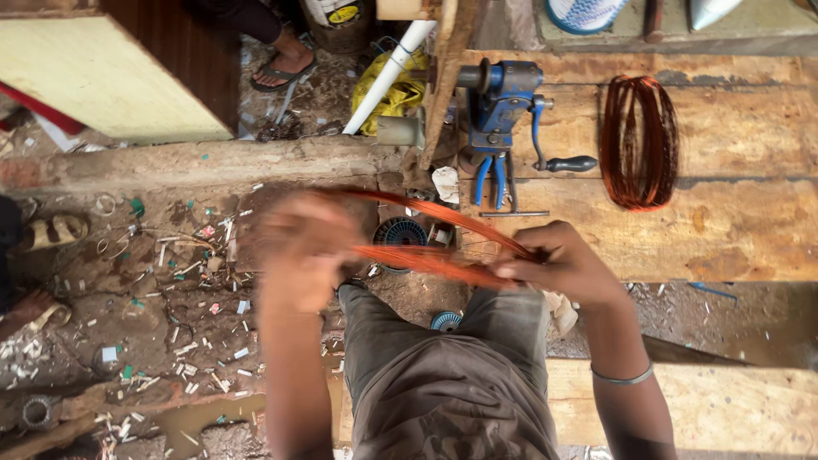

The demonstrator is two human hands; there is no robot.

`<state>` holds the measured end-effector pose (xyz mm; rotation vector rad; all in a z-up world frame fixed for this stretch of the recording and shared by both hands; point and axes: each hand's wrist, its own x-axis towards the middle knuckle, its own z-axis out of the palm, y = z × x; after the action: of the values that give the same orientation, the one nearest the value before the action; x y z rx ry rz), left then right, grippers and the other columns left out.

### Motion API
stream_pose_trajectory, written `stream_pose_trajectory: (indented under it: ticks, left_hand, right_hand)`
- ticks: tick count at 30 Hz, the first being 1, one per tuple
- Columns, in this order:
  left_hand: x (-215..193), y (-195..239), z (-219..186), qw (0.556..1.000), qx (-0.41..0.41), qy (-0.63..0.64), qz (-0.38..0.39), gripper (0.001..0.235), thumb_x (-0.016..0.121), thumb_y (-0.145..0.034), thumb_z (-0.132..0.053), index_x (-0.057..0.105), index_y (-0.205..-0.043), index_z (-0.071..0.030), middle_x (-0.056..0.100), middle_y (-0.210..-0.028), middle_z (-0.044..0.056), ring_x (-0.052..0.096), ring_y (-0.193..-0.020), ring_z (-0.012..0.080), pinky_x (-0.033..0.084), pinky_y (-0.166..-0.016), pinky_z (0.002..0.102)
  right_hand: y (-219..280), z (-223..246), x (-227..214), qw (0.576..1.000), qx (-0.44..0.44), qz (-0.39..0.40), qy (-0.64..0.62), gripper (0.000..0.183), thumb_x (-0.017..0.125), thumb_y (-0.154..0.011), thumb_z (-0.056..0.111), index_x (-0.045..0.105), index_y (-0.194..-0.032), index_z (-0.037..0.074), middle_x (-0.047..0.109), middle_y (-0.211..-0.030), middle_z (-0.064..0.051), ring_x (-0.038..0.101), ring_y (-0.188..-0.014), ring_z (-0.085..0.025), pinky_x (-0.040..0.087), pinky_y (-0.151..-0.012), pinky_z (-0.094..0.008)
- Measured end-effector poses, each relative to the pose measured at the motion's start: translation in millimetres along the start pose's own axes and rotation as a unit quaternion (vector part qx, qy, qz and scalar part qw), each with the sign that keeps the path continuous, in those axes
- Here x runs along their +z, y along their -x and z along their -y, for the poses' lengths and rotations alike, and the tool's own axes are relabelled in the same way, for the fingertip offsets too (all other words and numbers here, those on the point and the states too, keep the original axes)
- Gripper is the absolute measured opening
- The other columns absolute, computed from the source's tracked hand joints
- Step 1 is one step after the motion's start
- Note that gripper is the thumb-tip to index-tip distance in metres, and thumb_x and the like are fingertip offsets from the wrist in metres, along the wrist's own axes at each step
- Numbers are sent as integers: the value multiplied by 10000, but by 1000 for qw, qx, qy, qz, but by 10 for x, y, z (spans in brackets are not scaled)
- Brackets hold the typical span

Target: The person winds copper wire onto a wooden spool using a manual winding machine, then removes the finished coil and secures the ends by hand.

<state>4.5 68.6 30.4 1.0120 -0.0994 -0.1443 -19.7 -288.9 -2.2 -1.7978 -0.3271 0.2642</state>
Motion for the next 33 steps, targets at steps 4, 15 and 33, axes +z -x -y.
stream_pose_trajectory:
  ticks: [4,15,33]
  left_hand:
    - [13,-96,173,980,58,187,24,235,730,-1141,-150,714,-979,19,647,-670,-2,567,-536,61,483,-531,266]
    - [385,-13,755,983,-62,-147,87,392,680,-963,-227,601,-1298,-40,679,-1322,138,609,-1293,258,445,-1153,429]
    - [-19,137,1329,979,-51,-152,-124,369,671,-972,-238,610,-1277,-39,658,-1265,103,659,-1172,184,507,-1029,359]
  right_hand:
    - [158,-388,-4,929,-87,14,-359,54,708,-935,26,753,-911,8,700,-689,-122,520,-465,-97,400,-419,-224]
    - [490,-1365,-1415,653,-199,-484,-547,331,473,-1145,182,686,-1006,-31,394,-578,25,287,-440,-74,267,-426,-262]
    - [-207,-1955,-960,750,-109,-545,358,324,565,-1139,122,541,-1398,-72,462,-1403,-238,490,-1335,-350,479,-1116,-509]
